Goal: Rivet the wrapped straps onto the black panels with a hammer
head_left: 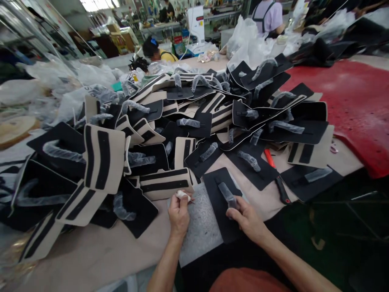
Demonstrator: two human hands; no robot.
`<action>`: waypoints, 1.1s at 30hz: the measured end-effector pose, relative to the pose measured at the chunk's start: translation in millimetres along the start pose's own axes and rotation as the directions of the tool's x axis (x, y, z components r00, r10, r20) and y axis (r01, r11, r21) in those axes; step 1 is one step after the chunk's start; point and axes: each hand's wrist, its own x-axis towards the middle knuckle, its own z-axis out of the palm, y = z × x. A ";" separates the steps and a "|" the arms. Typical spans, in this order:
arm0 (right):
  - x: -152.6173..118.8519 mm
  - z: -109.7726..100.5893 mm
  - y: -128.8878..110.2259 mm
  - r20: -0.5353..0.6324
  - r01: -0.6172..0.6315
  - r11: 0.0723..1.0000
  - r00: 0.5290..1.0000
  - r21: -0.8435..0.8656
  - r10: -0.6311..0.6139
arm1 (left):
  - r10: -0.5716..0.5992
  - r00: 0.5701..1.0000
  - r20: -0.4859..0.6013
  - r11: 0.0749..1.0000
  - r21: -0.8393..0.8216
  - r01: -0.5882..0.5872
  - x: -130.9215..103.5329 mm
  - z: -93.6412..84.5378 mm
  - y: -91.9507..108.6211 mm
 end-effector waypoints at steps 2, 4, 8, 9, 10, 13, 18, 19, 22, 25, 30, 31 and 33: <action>-1.4 1.5 2.4 0.028 0.007 1.000 1.000 -0.016 -0.007 | -0.007 0.994 -0.105 1.000 0.006 0.007 -7.7 -8.1 0.1; -5.1 -0.3 4.1 0.000 0.041 0.993 0.999 -0.111 -0.042 | -0.011 0.972 -0.235 1.000 0.024 0.017 -19.1 -20.1 -1.5; -4.3 -19.7 9.9 -0.223 0.160 0.916 0.941 -0.367 -0.253 | -0.051 0.886 -0.461 0.998 0.018 0.066 -43.6 -39.2 -10.2; 0.8 -26.6 12.1 -0.265 0.194 0.894 0.911 -0.404 -0.317 | -0.084 0.864 -0.496 0.996 -0.026 0.082 -48.1 -40.6 -12.8; 7.8 -33.3 15.1 -0.286 0.223 0.879 0.887 -0.422 -0.363 | -0.125 0.844 -0.521 0.992 -0.086 0.094 -51.3 -40.4 -15.2; 31.8 -46.7 29.4 -0.223 0.262 0.882 0.903 -0.391 -0.368 | -0.232 0.805 -0.546 0.956 -0.279 0.087 -53.5 -34.8 -19.1; 43.2 -43.9 58.6 -0.194 0.266 0.874 0.910 -0.406 -0.367 | -0.258 0.792 -0.553 0.943 -0.322 0.082 -46.4 -29.0 -17.1; 41.6 -42.1 62.0 -0.206 0.264 0.872 0.905 -0.412 -0.372 | -0.254 0.799 -0.545 0.945 -0.315 0.085 -45.7 -29.3 -16.8; 36.7 -37.8 66.4 -0.204 0.272 0.864 0.901 -0.424 -0.383 | -0.241 0.816 -0.526 0.949 -0.304 0.084 -44.9 -31.0 -17.2; 34.3 -34.3 66.7 -0.223 0.263 0.857 0.893 -0.444 -0.390 | -0.230 0.825 -0.517 0.947 -0.313 0.068 -42.6 -31.8 -18.4; 36.8 -31.9 68.8 -0.248 0.274 0.866 0.883 -0.418 -0.399 | -0.213 0.835 -0.507 0.949 -0.310 0.054 -36.5 -30.2 -20.9; 37.8 -32.2 68.8 -0.237 0.281 0.865 0.885 -0.415 -0.401 | -0.213 0.837 -0.504 0.948 -0.313 0.053 -36.4 -30.3 -20.8; 38.8 -33.1 66.7 -0.225 0.288 0.866 0.888 -0.409 -0.402 | -0.217 0.845 -0.488 0.946 -0.317 0.060 -37.9 -31.8 -17.9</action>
